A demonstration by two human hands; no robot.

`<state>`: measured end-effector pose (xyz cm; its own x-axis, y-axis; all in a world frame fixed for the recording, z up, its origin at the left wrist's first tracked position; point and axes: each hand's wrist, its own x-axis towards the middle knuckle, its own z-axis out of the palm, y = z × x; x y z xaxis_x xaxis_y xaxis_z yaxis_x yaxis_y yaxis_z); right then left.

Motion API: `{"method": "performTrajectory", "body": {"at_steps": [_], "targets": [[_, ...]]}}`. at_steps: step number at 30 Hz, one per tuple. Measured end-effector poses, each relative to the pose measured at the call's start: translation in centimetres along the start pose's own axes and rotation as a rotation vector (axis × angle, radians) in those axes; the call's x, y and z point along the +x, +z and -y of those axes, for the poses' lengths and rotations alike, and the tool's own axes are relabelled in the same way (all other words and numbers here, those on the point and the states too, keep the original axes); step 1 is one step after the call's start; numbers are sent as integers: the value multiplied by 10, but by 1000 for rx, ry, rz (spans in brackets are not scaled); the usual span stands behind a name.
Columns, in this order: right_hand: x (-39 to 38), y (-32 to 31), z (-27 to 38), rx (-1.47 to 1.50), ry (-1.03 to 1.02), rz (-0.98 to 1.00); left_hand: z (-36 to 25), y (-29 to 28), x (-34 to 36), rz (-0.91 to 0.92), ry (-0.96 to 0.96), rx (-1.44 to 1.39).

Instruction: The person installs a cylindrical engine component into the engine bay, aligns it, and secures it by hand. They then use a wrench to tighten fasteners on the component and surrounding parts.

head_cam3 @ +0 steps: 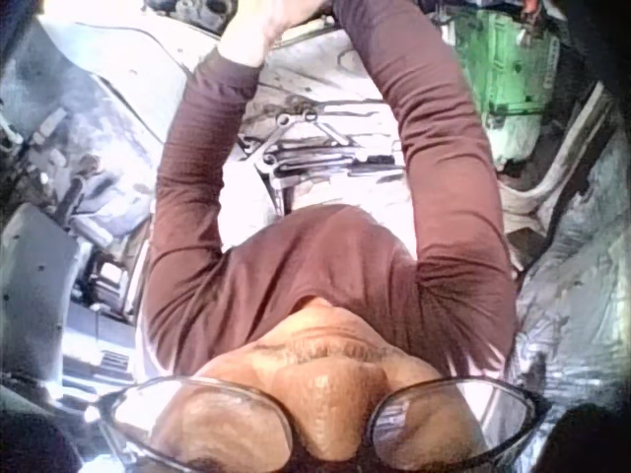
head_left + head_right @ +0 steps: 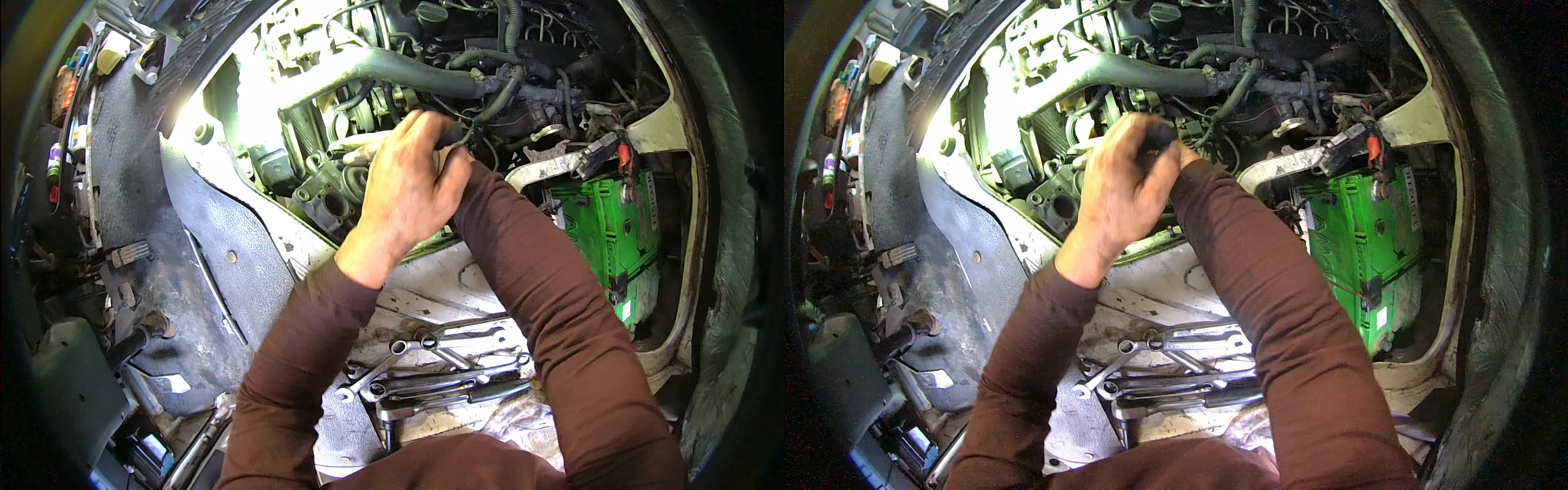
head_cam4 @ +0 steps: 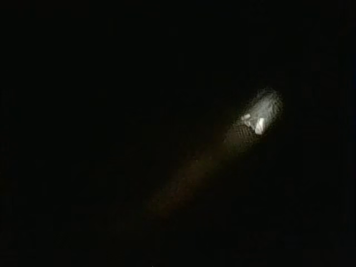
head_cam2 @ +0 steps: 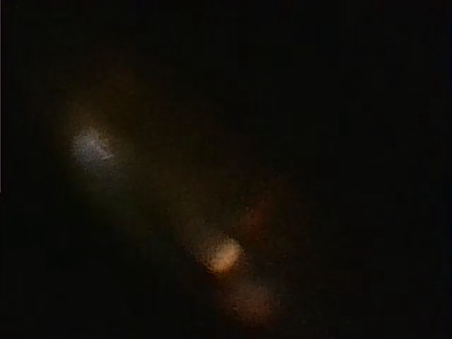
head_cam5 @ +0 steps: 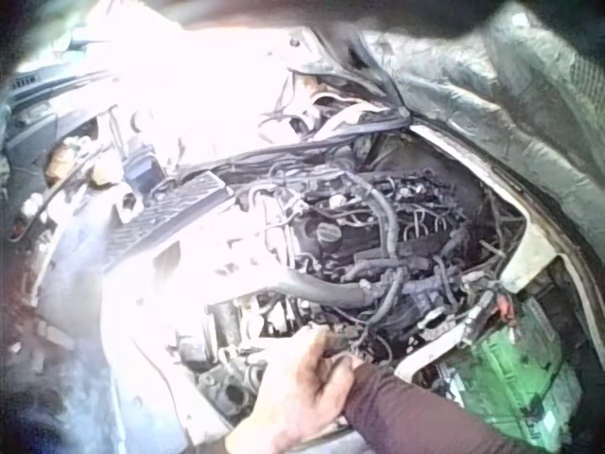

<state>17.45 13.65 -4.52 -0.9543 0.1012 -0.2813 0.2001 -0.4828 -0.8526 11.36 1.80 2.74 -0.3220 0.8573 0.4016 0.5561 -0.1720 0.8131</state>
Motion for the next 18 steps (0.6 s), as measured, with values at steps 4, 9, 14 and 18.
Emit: {"method": "performTrajectory", "body": {"at_steps": [4,9,14,18], "targets": [[18,-33,-26,-104,87,-570,5,-3,-42,262,-179,26],[-28,-81,-13,-1114,189,-260,15,21,-21,1008,-525,390],[-41,-57,4,-1498,295,-285,108,102,18,1243,-271,429],[-12,-22,2,-1526,421,-384,208,108,0,1153,-612,547]]}}
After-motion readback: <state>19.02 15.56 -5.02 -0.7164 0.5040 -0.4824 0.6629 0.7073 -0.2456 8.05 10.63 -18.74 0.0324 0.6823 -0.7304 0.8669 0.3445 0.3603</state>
